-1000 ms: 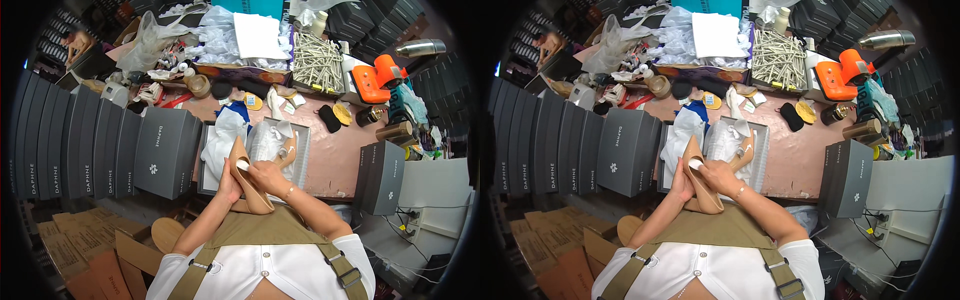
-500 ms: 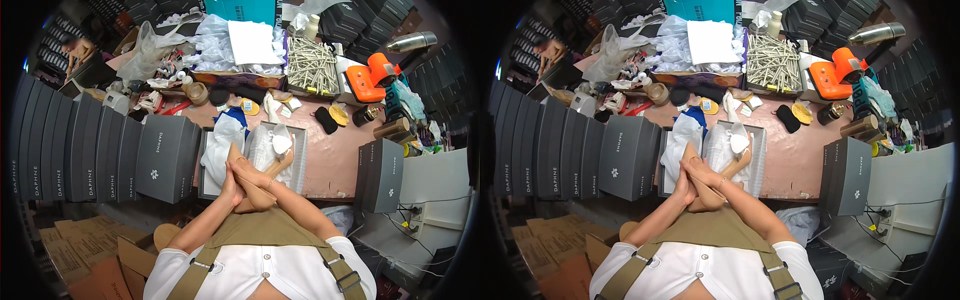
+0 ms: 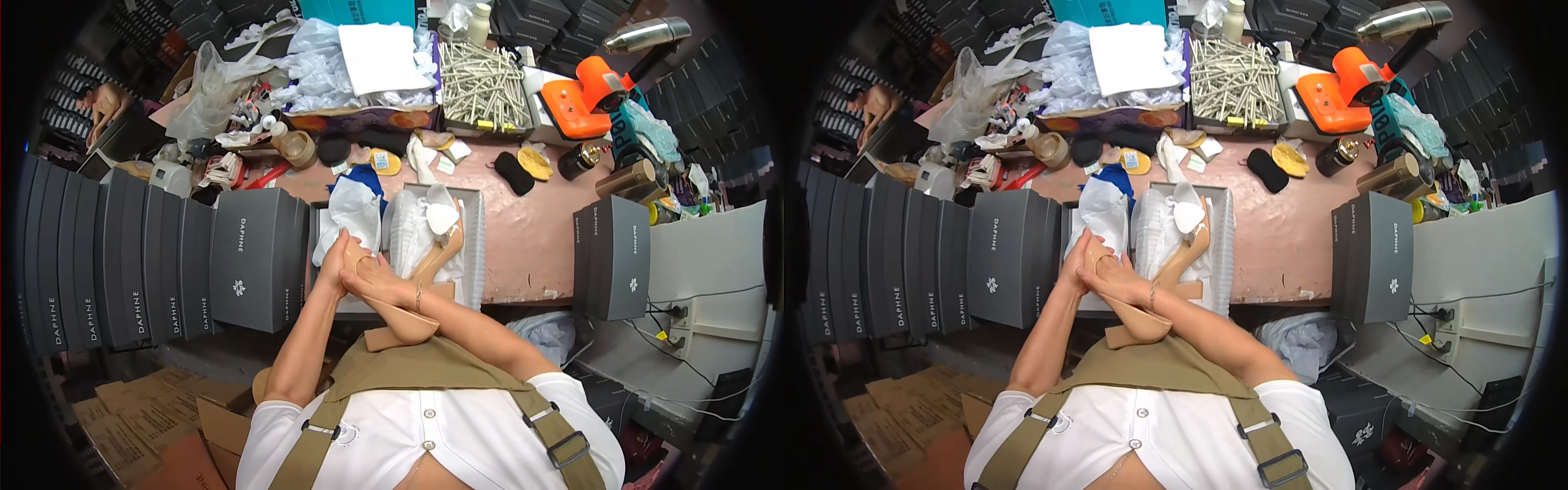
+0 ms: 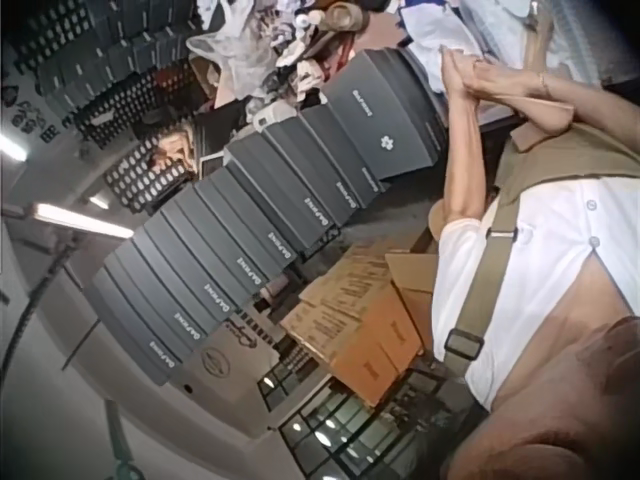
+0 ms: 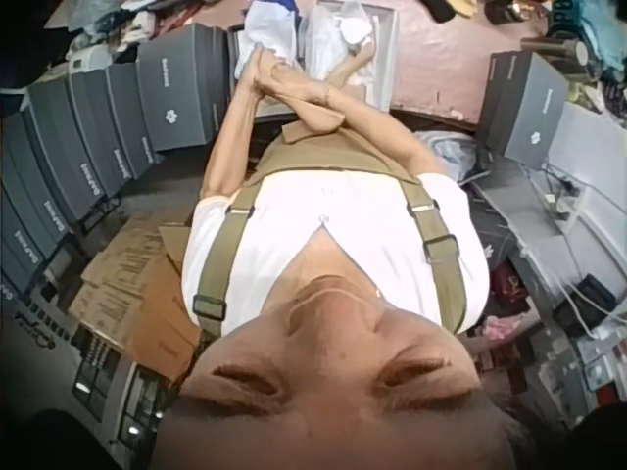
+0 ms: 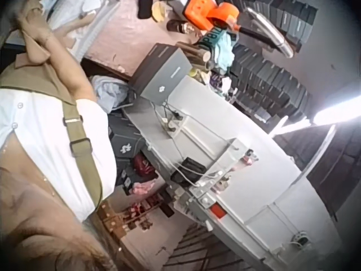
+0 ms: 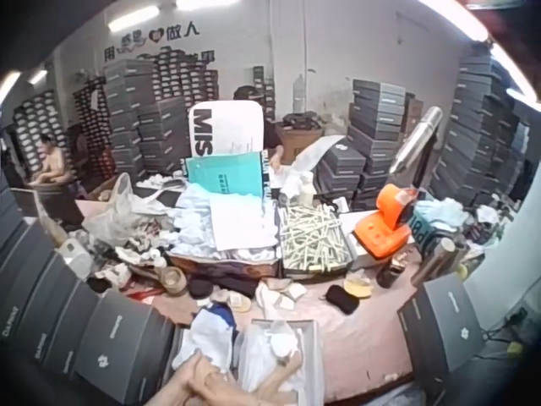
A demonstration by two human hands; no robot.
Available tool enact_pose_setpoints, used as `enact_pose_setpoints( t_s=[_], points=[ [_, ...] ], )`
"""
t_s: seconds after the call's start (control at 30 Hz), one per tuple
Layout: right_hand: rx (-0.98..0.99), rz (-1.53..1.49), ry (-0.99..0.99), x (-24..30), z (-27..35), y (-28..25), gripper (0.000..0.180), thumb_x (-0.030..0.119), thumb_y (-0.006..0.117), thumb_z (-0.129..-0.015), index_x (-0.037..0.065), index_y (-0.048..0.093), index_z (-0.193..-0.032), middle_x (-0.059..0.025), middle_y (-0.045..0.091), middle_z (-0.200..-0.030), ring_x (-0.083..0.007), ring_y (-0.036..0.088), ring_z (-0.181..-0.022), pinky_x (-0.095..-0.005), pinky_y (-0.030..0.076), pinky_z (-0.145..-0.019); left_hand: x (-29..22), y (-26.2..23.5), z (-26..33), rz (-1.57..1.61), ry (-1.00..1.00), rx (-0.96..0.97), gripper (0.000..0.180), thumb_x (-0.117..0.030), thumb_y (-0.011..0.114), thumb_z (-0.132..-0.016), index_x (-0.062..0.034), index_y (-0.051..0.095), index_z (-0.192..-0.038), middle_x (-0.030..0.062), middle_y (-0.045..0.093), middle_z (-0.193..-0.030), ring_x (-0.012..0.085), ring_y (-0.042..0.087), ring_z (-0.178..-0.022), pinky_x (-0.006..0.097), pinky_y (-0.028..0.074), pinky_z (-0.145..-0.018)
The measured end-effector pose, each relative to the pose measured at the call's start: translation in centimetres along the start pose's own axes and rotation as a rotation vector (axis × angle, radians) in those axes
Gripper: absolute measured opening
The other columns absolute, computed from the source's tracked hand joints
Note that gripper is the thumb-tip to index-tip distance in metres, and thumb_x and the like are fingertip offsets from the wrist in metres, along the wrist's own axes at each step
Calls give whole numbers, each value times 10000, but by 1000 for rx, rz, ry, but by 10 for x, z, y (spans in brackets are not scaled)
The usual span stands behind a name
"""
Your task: Packing pairs of high-heeled shoes into retail boxes using protective tissue paper.
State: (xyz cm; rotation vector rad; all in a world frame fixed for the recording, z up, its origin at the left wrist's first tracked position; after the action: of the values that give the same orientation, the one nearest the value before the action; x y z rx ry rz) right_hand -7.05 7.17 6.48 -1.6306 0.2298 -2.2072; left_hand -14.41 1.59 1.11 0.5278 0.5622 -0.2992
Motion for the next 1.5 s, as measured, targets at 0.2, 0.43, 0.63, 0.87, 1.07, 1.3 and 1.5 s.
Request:
enact_pose_setpoints(
  t_s=[0.2, 0.43, 0.63, 0.87, 1.07, 1.3, 1.5],
  points=[
    [-78, -318, -206, 1, 69, -11, 546, 387, 265, -1002, -40, 528, -1219, -241, 548, -1236, -352, 459, -1205, -397, 301, -1042, -5, 17, 13, 3, 27, 131, 446, -480, 471, -948, -44, 482, -1039, 139, 616, -773, 241, 645, -703, 360, 545, -628],
    [-148, 76, -120, -10, 65, -31, 433, 307, 428, -944, 51, 500, -1285, -252, 197, -1496, -395, 202, -1393, -514, 253, -1080, -19, 31, 2, -16, 32, 214, 452, -469, 463, -955, -27, 490, -1047, 138, 621, -852, 233, 648, -740, 365, 556, -656],
    [-520, 292, 114, -42, 15, -22, 478, 298, 451, -874, 45, 545, -1268, -208, 129, -1535, -397, 154, -1410, -677, 100, -1048, 10, 29, -16, -65, -11, 92, 460, -491, 474, -945, -40, 552, -994, 95, 606, -851, 198, 623, -751, 325, 532, -683],
    [-230, 518, 147, -46, 5, -14, 391, 220, 497, -833, -23, 643, -1103, -166, 393, -1425, -386, 316, -1338, -668, 131, -1043, 12, 32, 2, -64, 43, 27, 421, -474, 489, -943, -58, 557, -952, 72, 605, -822, 171, 616, -741, 305, 520, -674],
    [-483, 201, 89, -26, 42, -23, 319, 215, 477, -872, -32, 633, -1002, -237, 164, -1516, -409, 178, -1401, -673, 113, -1053, 2, 43, 0, -134, 81, 143, 399, -457, 479, -954, -70, 576, -945, 59, 620, -857, 147, 614, -768, 280, 507, -696],
    [-454, 322, -253, -6, 37, -39, 314, 209, 467, -890, 12, 596, -1098, -218, 44, -1546, -405, 58, -1425, -576, 105, -1112, -12, 55, 4, 2, 102, 206, 431, -462, 439, -967, -76, 546, -1125, 76, 619, -1018, 169, 612, -928, 316, 505, -797],
    [-329, 178, -332, 11, 76, -37, 219, 154, 549, -853, 80, 611, -1050, -150, 220, -1523, -360, 117, -1427, -531, 134, -1123, 15, 44, 43, 127, 119, 90, 500, -443, 463, -964, -87, 413, -1312, 83, 520, -1232, 210, 503, -1168, 410, 435, -957]
  ],
)
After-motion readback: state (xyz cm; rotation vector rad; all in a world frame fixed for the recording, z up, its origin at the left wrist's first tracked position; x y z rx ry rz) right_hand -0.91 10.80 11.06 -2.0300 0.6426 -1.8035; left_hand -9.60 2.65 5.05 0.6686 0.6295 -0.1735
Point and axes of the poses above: each hand's wrist, its own z-axis away from the middle knuckle, its own y-axis out of the palm, x = y × z, the point moved 6 cm from there along -z, towards the middle knuckle
